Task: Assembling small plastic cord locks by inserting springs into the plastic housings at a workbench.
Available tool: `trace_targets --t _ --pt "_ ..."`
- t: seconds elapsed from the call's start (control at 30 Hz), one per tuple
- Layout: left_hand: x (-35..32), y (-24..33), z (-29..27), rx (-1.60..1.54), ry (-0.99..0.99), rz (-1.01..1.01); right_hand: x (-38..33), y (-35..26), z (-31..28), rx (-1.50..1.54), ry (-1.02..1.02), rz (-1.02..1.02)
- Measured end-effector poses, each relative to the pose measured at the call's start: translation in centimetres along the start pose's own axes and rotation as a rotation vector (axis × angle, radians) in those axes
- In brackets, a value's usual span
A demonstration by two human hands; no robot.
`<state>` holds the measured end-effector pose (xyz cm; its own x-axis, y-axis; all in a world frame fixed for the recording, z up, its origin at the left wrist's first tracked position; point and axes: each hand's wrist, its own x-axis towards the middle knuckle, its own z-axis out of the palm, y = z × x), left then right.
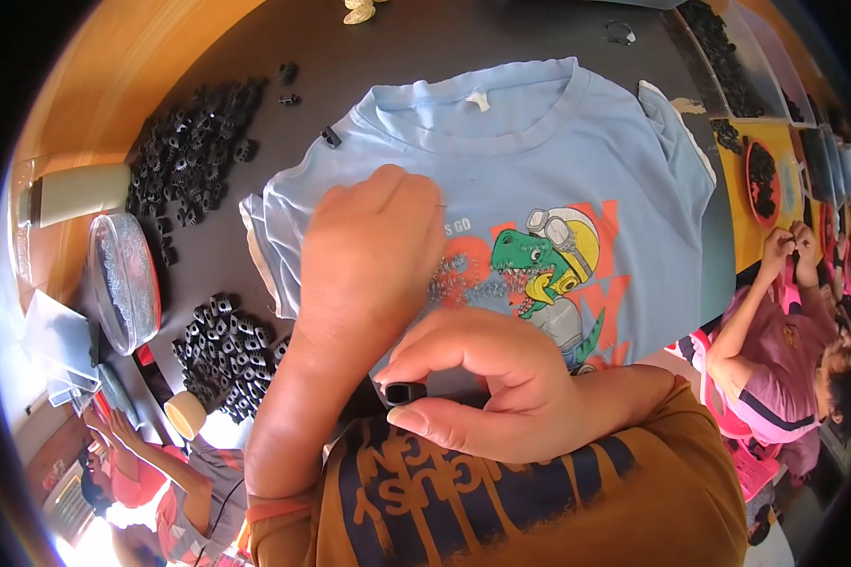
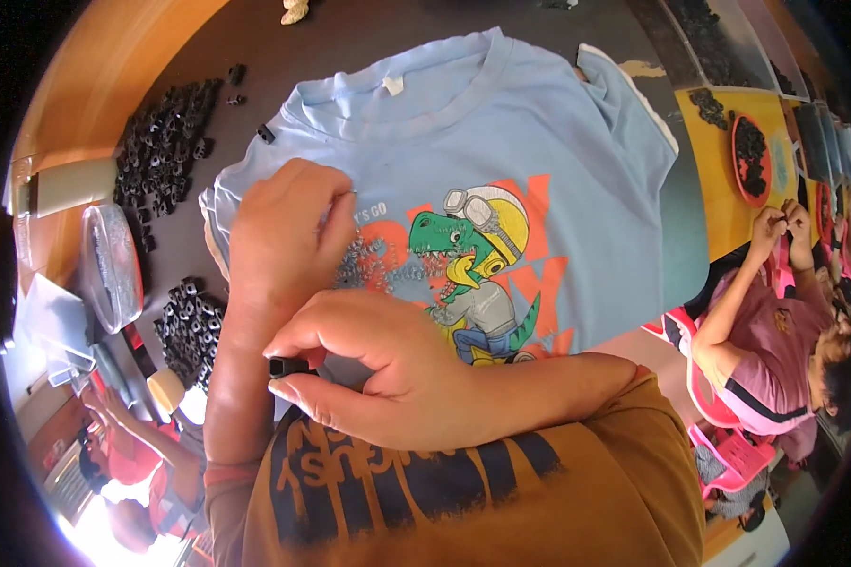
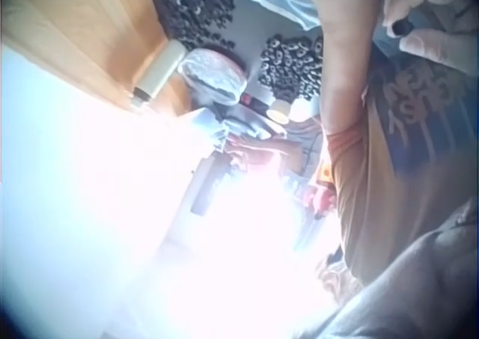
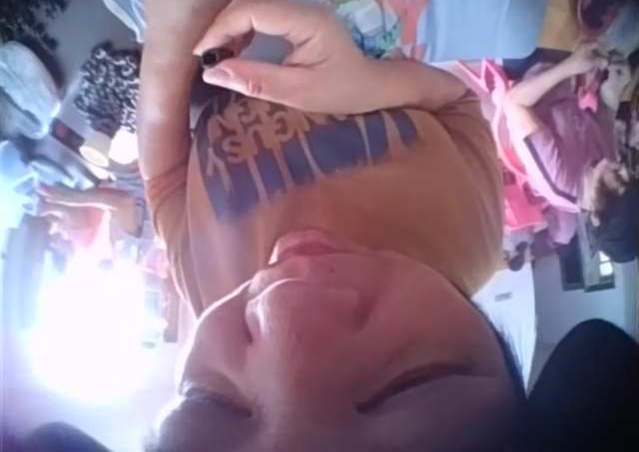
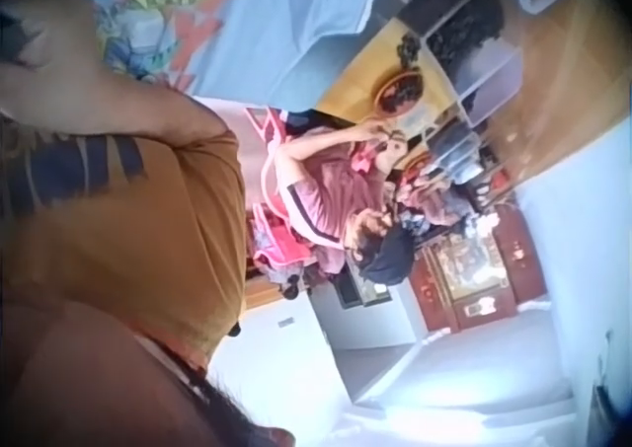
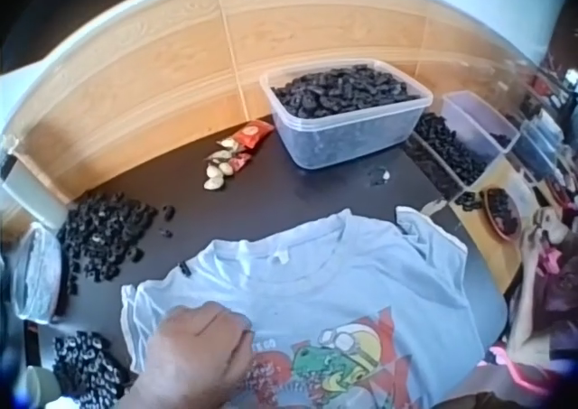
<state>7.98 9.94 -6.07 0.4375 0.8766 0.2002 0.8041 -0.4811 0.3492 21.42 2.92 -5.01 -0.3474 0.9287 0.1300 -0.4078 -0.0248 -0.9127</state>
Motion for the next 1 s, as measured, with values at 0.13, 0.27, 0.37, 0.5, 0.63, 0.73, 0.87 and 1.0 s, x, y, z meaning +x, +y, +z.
trace_targets --t 0.13,0.27,0.37,0.5,0.63,0.73,0.87,1.0 --pt "-2.0 0.6 -2.8 -0.381 0.049 -0.329 0.2 -0.2 -0.1 -0.029 0.013 0.002" --pt "-4.8 1.4 -5.7 -0.930 0.080 -0.682 0.3 0.0 -0.5 -0.066 -0.006 -0.046" --pt "-6.8 1.7 -7.4 -1.115 0.129 -0.630 0.4 -0.1 -0.4 -0.066 -0.023 -0.032" --pt "-7.8 2.3 -8.6 -1.090 0.090 -0.469 0.5 0.0 -0.7 -0.106 -0.111 -0.071" --pt "-7.4 2.8 -9.0 -0.996 0.004 -0.537 0.4 -0.1 -0.5 -0.150 -0.125 -0.061" --pt "-7.4 2.8 -9.2 -0.967 -0.029 -0.543 0.4 -0.3 -0.2 -0.203 -0.071 -0.017" --pt "-7.4 2.8 -8.9 -0.868 0.006 -0.450 0.3 0.0 -0.1 -0.310 -0.073 -0.108" --pt "-7.3 3.1 -9.1 -0.769 -0.065 -0.419 0.4 0.0 -0.4 -0.371 -0.140 -0.183"
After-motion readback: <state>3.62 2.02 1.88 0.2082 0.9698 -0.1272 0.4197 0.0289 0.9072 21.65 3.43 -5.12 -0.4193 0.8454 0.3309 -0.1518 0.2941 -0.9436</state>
